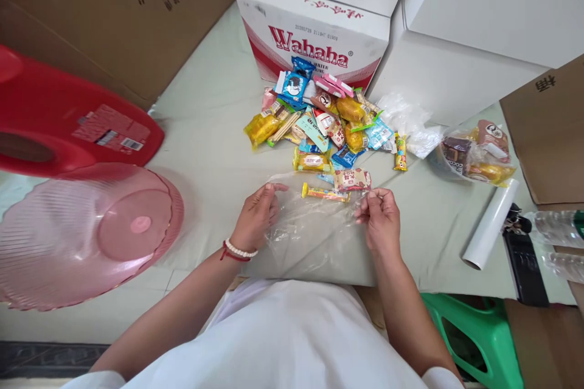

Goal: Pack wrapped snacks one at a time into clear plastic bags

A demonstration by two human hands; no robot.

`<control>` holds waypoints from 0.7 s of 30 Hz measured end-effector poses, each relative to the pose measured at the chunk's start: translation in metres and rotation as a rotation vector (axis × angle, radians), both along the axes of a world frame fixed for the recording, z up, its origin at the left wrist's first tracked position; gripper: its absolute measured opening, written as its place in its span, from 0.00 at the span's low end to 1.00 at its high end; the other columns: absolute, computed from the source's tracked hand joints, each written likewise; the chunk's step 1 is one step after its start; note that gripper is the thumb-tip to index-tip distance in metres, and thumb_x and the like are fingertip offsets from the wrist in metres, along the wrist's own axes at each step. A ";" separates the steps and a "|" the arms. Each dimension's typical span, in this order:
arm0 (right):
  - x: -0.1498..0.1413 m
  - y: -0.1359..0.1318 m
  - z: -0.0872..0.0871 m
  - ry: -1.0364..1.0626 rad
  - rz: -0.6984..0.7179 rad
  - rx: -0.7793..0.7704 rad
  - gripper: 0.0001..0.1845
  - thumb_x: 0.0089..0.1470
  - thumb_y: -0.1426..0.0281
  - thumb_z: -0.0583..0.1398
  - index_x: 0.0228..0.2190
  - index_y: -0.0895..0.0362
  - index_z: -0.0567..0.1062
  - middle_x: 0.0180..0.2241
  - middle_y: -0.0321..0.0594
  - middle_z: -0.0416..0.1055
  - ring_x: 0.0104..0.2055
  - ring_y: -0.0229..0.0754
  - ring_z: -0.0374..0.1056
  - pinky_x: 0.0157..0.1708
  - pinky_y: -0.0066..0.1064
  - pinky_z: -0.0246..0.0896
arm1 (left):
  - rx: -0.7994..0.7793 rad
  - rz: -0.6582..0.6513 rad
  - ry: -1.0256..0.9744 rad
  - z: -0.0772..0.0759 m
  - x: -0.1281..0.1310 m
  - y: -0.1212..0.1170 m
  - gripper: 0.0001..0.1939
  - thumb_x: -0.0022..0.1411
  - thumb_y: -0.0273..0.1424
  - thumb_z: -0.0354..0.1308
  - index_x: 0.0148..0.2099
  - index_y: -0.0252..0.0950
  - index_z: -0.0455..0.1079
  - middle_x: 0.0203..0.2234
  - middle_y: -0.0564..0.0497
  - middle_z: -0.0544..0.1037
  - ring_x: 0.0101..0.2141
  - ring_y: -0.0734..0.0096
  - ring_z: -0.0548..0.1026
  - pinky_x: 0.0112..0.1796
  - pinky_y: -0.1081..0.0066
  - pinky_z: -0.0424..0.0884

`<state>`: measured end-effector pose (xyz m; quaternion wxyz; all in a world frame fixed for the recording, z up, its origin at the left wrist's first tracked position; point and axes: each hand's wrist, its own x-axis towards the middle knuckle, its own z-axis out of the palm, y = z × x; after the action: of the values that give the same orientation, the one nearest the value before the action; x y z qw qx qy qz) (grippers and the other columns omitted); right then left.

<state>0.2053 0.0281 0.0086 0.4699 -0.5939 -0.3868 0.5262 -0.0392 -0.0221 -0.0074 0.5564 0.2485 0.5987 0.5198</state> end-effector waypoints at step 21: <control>0.043 -0.001 -0.016 -0.398 0.118 -0.014 0.19 0.57 0.48 0.62 0.33 0.50 0.68 0.24 0.31 0.70 0.17 0.37 0.59 0.17 0.31 0.53 | 0.399 -0.815 1.413 -0.017 -0.002 -0.034 0.41 0.67 0.53 0.55 0.74 0.39 0.54 0.73 0.35 0.53 0.71 0.42 0.54 0.67 0.33 0.34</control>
<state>0.2480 0.0268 -0.0073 0.3483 -0.6659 -0.5024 0.4277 -0.0407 -0.0561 -0.0246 0.1405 0.8062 0.5665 0.0963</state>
